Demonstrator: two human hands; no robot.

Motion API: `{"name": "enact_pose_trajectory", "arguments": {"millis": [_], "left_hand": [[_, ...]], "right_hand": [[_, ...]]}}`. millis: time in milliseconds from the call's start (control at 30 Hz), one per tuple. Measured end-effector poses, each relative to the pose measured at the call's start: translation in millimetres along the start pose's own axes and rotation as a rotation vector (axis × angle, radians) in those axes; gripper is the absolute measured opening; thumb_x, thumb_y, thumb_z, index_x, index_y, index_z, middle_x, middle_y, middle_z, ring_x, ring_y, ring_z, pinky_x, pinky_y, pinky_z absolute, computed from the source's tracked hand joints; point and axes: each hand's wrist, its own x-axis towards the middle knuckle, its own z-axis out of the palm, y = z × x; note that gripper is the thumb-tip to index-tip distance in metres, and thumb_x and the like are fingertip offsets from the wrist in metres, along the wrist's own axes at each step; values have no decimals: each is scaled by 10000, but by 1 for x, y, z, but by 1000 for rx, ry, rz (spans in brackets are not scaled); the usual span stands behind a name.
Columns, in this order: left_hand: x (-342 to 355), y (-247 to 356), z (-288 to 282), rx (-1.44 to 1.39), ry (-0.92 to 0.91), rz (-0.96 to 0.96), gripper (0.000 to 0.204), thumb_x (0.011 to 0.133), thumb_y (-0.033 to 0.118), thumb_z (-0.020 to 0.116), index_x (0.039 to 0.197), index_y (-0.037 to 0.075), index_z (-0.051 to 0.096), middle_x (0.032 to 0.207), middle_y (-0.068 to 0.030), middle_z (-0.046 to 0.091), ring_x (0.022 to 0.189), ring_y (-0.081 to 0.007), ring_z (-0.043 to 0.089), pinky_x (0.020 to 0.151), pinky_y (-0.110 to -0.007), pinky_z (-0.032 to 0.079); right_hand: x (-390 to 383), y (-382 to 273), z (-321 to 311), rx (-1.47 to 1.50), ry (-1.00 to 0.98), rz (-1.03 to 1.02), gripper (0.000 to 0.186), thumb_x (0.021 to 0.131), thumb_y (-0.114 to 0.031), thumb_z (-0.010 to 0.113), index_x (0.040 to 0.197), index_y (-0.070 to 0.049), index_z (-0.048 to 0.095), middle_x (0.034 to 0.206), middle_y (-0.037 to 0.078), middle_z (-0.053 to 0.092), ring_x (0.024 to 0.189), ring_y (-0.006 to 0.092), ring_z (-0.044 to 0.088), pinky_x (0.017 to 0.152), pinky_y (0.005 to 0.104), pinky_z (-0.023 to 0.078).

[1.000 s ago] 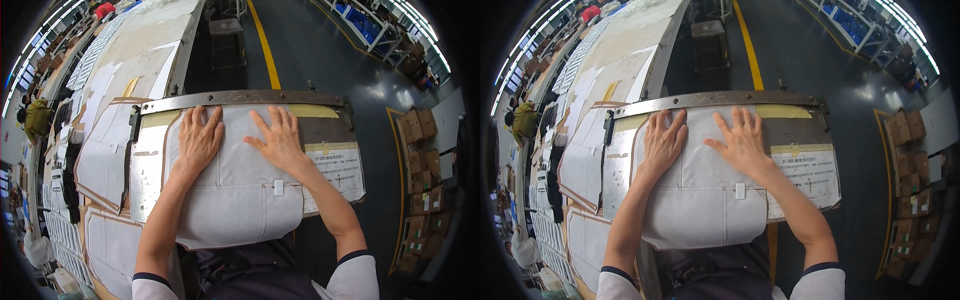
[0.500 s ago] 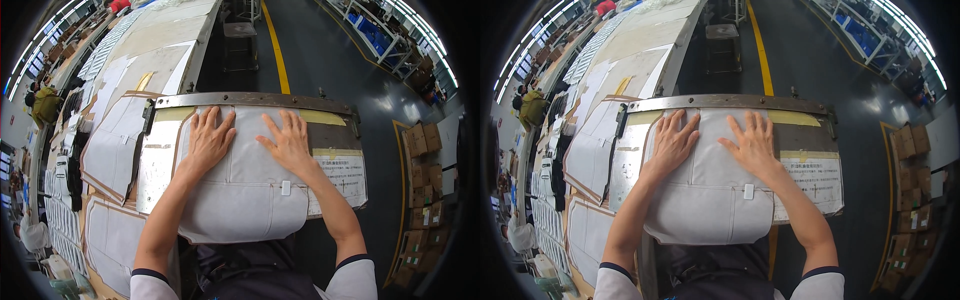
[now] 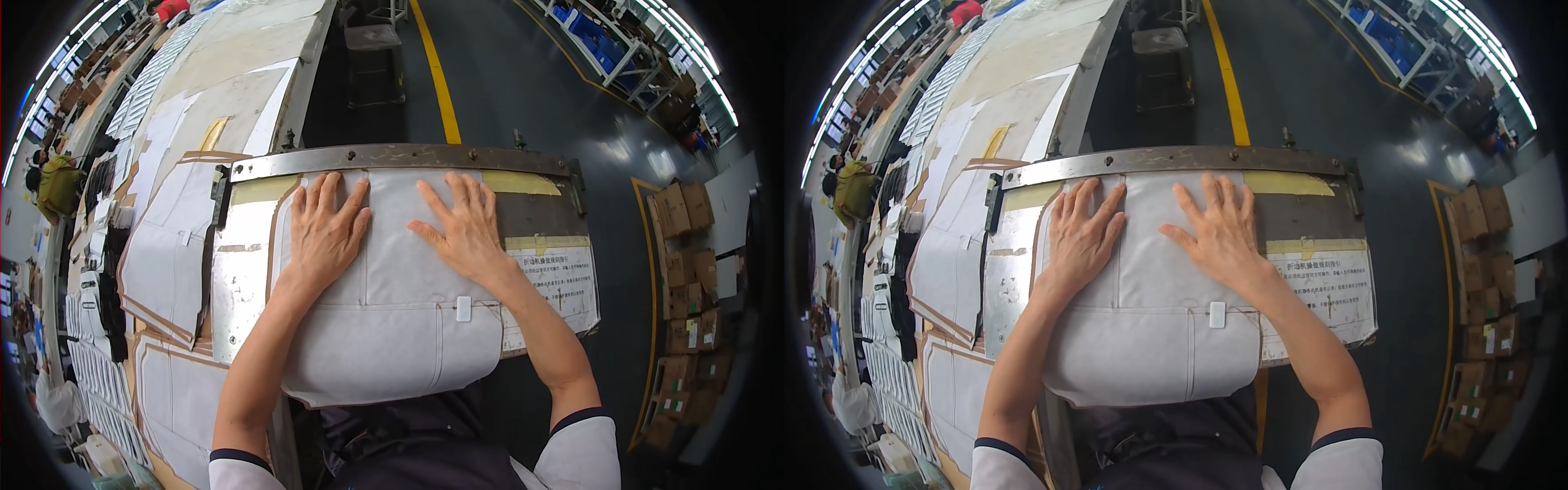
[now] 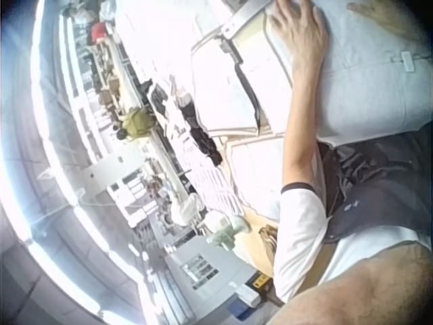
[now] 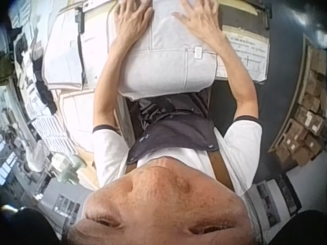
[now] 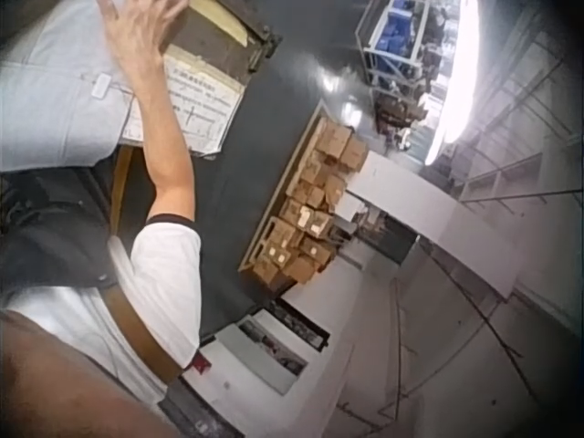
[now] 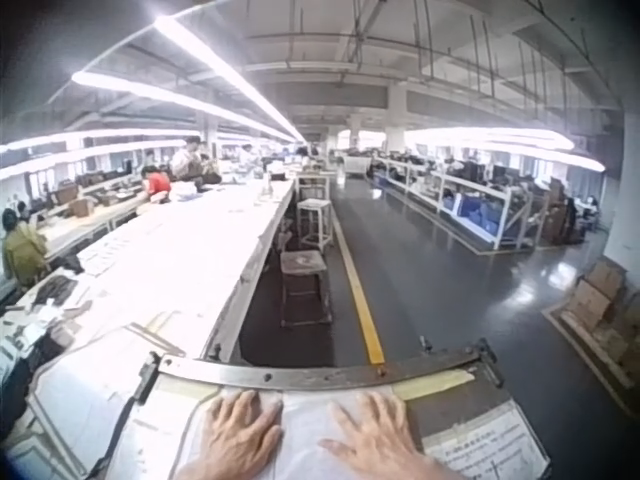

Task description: Folding and pressing the edges of leather pieces using a manual bench-top folding machine.

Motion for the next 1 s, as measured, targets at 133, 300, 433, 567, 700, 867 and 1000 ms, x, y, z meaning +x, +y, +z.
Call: {"name": "enact_pose_trajectory", "arguments": {"millis": [133,300,433,567,700,867,1000], "left_hand": [[3,0,-4,-60,54,8,440,1039,333,574,1437,149,618,1434,-213,478,1373,-381,430,1163,-571,302],[6,2,-7,-89,17,8,431,1023,291,601,1424,131,608,1341,-202,479,1300,-388,445,1156,-582,302],[5,4,-13,-59,-29,-4,434,1032,284,596,1442,144,627,1344,-196,480,1290,-379,448,1155,-534,325],[3,5,-13,-30,-11,-3,441,1033,284,605,1448,137,619,1376,-200,465,1321,-382,436,1166,-544,317],[6,4,-13,-59,-21,-12,440,1035,280,603,1451,136,615,1366,-197,469,1314,-379,438,1167,-552,315],[5,0,-7,-59,17,11,435,1034,273,605,1445,132,615,1339,-188,477,1291,-372,448,1158,-552,317],[4,3,-7,-73,-3,7,438,1035,281,604,1450,141,614,1345,-191,479,1293,-379,448,1141,-557,327]], "right_hand": [[2,-1,0,6,3,-7,709,1030,-633,503,1473,-83,558,1407,256,460,1359,407,398,1127,636,285],[3,1,-9,39,-44,-13,719,1019,-636,520,1461,-70,549,1402,253,441,1357,411,386,1121,657,276],[2,-2,-13,30,-63,-3,712,1010,-625,544,1453,-68,548,1398,254,431,1358,409,378,1106,665,287],[4,-4,-15,50,-89,4,706,1003,-612,564,1455,-71,548,1393,254,433,1350,405,386,1099,664,299],[7,-4,-18,21,-73,-11,691,1007,-600,566,1456,-75,556,1391,242,439,1335,401,404,1109,643,307],[5,-4,-12,11,-48,-17,682,1008,-590,573,1458,-79,562,1402,239,442,1334,400,412,1112,632,316],[1,-2,-10,-9,-37,-19,686,999,-588,587,1457,-78,566,1395,243,453,1325,405,420,1106,645,326]]}}
